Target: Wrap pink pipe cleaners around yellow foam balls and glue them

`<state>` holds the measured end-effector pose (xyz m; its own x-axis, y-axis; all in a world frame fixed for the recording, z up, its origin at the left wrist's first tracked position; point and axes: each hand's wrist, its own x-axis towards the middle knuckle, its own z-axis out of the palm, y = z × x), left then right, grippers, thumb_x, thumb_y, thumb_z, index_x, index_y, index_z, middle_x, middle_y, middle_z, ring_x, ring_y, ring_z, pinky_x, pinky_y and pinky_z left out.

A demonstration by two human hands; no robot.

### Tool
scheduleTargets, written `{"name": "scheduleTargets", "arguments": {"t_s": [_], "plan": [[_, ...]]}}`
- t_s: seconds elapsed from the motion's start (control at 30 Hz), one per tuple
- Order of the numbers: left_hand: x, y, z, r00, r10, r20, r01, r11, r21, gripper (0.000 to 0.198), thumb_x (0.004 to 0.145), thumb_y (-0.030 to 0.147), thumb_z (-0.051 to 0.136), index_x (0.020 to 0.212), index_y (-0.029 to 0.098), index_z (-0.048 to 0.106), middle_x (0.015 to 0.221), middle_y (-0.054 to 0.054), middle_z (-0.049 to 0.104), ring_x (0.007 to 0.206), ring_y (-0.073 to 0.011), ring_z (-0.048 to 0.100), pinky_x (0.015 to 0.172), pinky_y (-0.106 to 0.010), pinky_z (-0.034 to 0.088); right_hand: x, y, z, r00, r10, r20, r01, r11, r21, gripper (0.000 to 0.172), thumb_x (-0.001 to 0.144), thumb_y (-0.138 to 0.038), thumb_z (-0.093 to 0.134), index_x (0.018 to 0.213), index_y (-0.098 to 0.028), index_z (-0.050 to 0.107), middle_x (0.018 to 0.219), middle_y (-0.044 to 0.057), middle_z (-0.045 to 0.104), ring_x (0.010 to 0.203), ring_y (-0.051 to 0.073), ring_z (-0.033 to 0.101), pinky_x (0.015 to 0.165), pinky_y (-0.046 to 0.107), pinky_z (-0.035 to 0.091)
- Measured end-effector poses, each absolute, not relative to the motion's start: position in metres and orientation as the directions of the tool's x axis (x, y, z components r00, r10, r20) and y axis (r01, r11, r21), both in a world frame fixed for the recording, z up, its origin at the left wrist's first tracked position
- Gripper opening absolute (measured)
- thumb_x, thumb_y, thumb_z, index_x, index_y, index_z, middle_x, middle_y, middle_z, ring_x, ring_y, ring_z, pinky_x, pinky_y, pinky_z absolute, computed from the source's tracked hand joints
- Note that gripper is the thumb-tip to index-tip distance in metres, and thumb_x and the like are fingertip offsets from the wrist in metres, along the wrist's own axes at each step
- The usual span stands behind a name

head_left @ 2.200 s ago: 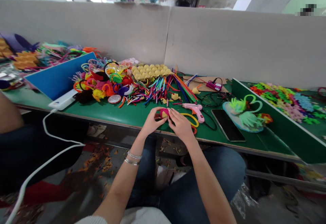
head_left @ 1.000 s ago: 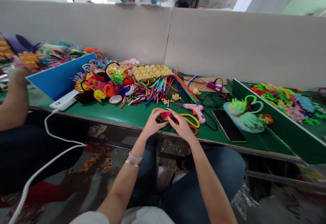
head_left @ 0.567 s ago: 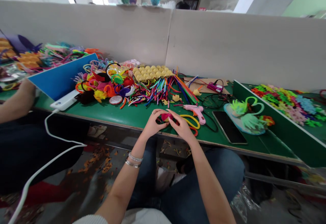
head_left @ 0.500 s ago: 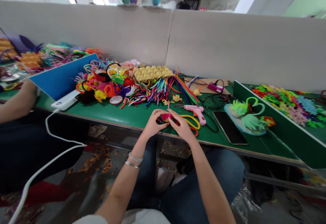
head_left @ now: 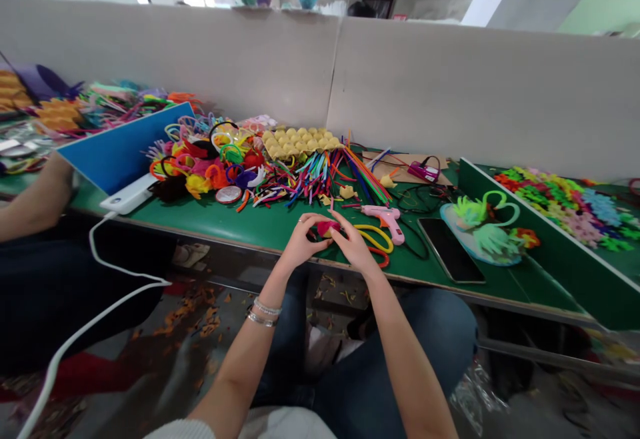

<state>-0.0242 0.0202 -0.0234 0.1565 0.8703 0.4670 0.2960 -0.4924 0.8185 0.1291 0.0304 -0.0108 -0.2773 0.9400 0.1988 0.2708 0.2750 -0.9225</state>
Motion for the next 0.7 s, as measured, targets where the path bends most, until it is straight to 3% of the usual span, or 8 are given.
{"name": "scheduleTargets", "arguments": {"t_s": [0.37, 0.53, 0.7], "plan": [[-0.024, 0.02, -0.027, 0.154, 0.857, 0.492, 0.336, -0.514, 0.79, 0.037, 0.069, 0.022, 0.068, 0.104, 0.021, 0.059, 0.108, -0.008, 0.053, 0.103, -0.0203, 0.051, 0.067, -0.026, 0.046, 0.125, 0.032, -0.011, -0.274, 0.945, 0.178, 0.145, 0.224, -0.964, 0.047, 0.078, -0.027, 0.047, 0.124, -0.027, 0.054, 0.134, 0.0, 0.05, 0.128, 0.018, 0.041, 0.11, 0.038, 0.029], [-0.022, 0.018, -0.026, 0.135, 0.868, 0.479, 0.342, -0.494, 0.799, 0.036, 0.069, 0.021, 0.068, 0.103, 0.02, 0.059, 0.107, -0.008, 0.054, 0.099, -0.0187, 0.053, 0.061, -0.022, 0.044, 0.131, 0.03, -0.004, -0.295, 0.948, 0.124, 0.139, 0.171, -0.976, 0.05, 0.075, -0.029, 0.055, 0.125, -0.027, 0.053, 0.136, 0.001, 0.047, 0.129, 0.02, 0.04, 0.109, 0.039, 0.03], [-0.023, 0.016, -0.021, 0.138, 0.875, 0.463, 0.294, -0.483, 0.825, 0.035, 0.07, 0.023, 0.067, 0.104, 0.02, 0.059, 0.106, -0.008, 0.055, 0.099, -0.0185, 0.054, 0.062, -0.022, 0.046, 0.139, 0.021, 0.009, -0.313, 0.93, 0.194, 0.188, 0.26, -0.947, 0.053, 0.075, -0.034, 0.059, 0.128, -0.028, 0.049, 0.137, 0.001, 0.046, 0.13, 0.019, 0.038, 0.11, 0.039, 0.028]]}}
